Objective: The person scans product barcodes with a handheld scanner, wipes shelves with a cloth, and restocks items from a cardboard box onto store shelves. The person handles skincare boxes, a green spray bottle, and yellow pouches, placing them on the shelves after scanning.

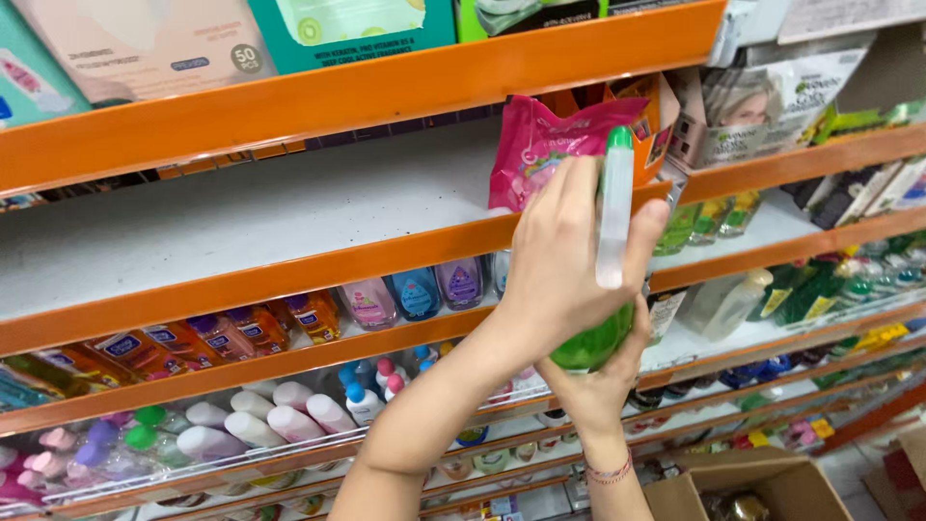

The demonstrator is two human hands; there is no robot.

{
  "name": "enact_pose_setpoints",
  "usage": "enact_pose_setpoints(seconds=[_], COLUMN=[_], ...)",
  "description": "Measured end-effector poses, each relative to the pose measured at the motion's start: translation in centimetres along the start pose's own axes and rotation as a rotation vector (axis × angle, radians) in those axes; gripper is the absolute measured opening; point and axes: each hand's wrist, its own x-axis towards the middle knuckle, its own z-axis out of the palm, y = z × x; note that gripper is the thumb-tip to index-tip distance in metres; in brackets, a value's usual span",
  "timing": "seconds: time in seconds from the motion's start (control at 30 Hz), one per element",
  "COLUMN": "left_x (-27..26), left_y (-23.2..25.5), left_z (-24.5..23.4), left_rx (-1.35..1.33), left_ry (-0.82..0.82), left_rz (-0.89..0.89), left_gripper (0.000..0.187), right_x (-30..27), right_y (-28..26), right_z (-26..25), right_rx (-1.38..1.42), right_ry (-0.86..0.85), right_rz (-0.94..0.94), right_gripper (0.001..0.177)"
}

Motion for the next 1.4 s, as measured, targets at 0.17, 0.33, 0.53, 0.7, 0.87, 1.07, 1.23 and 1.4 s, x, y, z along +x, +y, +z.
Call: enact_pose_setpoints(seconds=[0.17,0.33,0.53,0.7,0.87,1.07,1.23,1.4], left_x=[-0.8,-1.9,-2.8,-4.2,-5.3,-6.6,-7.5,-8.8], left_y=[-0.2,-0.1,-0.8,-1.6,-2.9,-5.1,-7.6,-9.2], left_z=[-1.7,-4.8,-9.8,-14.8,-20.4,-28.9,-36.4,-43.5], left_rx=[0.086,0.086,0.213,0.286,0.327,0.36,0.401,0.442], left_ry=[0.053,0.136,0.209,0.248,0.289,0.301,0.303,0.318], left_rz=[-0.049,-0.08,-0.122,-0.177,-0.147,-0.203,-0.185,-0.232], left_gripper=[0.03,0.027,0.025,0.026,0.027,0.023,0.023,0.021], right_x=[-0.5,-1.2,-2.5,-4.6,-6.9,-10.5,-13.3,-16.3], right_y=[-0.3,-1.5,-3.7,-6.1,-9.0,-14.0,-17.9,-21.1], right_z=[0.5,2.0,5.7,9.2,13.6,20.2,26.5,31.7], right_rx=[0.074,0.19,0.306,0.367,0.298,0.356,0.357,0.381], right_ry=[-0.109,-0.238,-0.363,-0.463,-0.497,-0.498,-0.538,-0.576], right_rz=[-0.028,-0.015,-0.02,-0.028,-0.018,-0.073,-0.05,-0.097], right_gripper=[0.111,0.113,0.112,0.11,0.113,0.111,0.113,0.111])
